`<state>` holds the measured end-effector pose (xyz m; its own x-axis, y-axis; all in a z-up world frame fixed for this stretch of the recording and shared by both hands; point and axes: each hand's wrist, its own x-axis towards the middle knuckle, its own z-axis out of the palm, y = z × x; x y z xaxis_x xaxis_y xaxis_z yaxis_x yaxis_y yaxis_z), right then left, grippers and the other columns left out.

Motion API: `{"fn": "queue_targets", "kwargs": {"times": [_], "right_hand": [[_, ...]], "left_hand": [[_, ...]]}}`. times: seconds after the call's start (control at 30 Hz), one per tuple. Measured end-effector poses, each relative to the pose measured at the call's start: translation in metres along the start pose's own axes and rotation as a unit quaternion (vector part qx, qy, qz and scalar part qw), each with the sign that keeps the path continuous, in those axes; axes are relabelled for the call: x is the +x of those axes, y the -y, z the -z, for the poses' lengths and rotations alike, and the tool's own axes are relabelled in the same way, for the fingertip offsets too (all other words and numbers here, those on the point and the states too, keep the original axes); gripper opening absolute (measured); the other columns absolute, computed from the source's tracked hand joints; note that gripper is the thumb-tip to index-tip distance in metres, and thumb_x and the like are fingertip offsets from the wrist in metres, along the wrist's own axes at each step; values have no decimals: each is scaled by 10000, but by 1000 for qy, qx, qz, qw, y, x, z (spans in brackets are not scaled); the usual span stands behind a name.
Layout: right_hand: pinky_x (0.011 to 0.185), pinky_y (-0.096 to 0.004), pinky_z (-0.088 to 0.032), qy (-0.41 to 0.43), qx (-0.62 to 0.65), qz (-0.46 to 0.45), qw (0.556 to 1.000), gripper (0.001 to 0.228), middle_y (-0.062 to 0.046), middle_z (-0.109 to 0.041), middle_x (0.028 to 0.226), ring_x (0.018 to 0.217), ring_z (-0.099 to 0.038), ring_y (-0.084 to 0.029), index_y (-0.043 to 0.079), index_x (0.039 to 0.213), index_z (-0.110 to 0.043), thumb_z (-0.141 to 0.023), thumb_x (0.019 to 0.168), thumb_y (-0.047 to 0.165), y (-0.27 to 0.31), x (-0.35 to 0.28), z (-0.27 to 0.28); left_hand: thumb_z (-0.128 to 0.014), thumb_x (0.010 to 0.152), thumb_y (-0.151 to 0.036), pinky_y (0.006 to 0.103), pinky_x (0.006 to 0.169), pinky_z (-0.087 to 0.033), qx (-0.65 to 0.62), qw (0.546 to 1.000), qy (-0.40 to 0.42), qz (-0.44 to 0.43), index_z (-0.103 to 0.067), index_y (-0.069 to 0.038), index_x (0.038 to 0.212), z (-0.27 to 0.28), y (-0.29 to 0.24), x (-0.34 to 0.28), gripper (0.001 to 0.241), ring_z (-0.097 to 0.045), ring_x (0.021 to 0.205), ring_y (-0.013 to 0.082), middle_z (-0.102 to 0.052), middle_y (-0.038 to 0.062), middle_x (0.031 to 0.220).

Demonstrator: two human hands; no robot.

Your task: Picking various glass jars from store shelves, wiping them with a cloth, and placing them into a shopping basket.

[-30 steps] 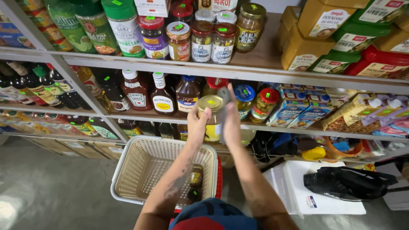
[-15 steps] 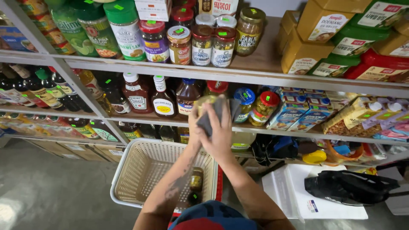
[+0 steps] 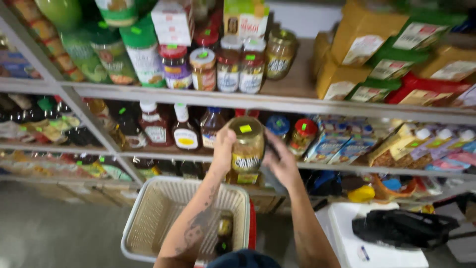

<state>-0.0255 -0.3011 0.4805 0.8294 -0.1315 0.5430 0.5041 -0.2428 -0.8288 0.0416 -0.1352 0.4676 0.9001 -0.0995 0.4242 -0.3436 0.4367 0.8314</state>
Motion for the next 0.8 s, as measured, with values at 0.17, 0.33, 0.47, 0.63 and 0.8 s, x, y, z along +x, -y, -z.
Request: {"fn": "queue_targets", "kwargs": {"times": [0.17,0.33,0.47,0.63,0.8], "right_hand": [[986,-503,-560,30,-354,-67,932,1267,-114,-711,1225,1119,-705,-336,139,1363,-534,-962,320,718,44,13,16],[1080,-524,-487,-87,-278,-82,953,1166,-154,-666,1309,1225,-629,-377,168,1428,-464,-966,437,520,78,56,37],[912,-491,-565,-158,-283,149,934,888,-199,-735,1122,1083,-696,-375,28,1304,-543,-976,663,465,44,118,63],[1101,-572,-450,-83,-210,3,974,1015,-241,-611,1373,1276,-571,-445,53,1410,-424,-933,642,478,29,175,57],[1120,-562,-444,-18,-279,-61,958,881,-274,-585,1336,1311,-542,-452,77,1367,-506,-915,652,389,-3,205,61]], "left_hand": [[-500,671,-963,423,1089,-334,185,931,189,-252,-655,-42,1100,-50,-46,33,1028,-400,1225,355,-446,213,1332],[-538,808,-749,463,1158,-309,207,937,75,-272,-506,-156,1447,-95,-93,45,872,-411,1300,329,-440,132,1360],[-602,1029,-279,503,1024,-464,220,943,35,-248,-505,-75,1418,-109,-84,47,450,-558,1200,378,-507,180,1286],[-565,1027,-329,599,1176,-307,284,940,65,-179,-319,58,1552,-111,-41,74,697,-350,1426,530,-355,380,1527],[-548,981,-537,579,1188,-315,341,937,49,-49,-287,71,1566,-111,-17,94,883,-364,1450,475,-326,357,1569]]}}
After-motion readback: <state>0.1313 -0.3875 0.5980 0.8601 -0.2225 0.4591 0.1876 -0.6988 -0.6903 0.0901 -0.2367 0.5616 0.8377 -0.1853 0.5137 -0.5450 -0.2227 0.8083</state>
